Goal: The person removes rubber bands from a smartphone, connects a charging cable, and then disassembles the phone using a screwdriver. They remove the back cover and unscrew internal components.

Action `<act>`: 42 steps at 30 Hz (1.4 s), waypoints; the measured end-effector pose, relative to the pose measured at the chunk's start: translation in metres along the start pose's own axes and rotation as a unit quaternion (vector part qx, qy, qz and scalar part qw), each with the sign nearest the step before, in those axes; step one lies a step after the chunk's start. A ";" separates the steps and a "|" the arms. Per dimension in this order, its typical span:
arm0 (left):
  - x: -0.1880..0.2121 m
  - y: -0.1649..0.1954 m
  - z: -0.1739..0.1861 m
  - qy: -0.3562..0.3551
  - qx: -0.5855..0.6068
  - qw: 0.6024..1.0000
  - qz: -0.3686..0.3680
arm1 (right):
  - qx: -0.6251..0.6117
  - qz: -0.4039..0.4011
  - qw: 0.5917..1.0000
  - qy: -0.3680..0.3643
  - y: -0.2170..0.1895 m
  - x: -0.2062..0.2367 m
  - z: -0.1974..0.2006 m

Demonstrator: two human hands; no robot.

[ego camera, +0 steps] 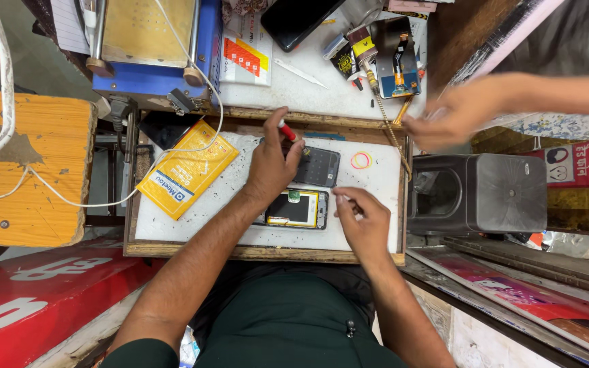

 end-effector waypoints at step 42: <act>0.017 -0.012 -0.004 0.010 0.227 0.971 0.075 | 0.173 0.019 0.985 -0.012 -0.007 -0.058 -0.035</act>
Point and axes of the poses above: each hand's wrist, its own x-axis away from the middle knuckle, its own z-axis out of the back of the hand, y = z × x, the point moved 5 cm from there along -x, towards the middle knuckle, and after that the axes turned 3 degrees about y, right-handed, at the moved point
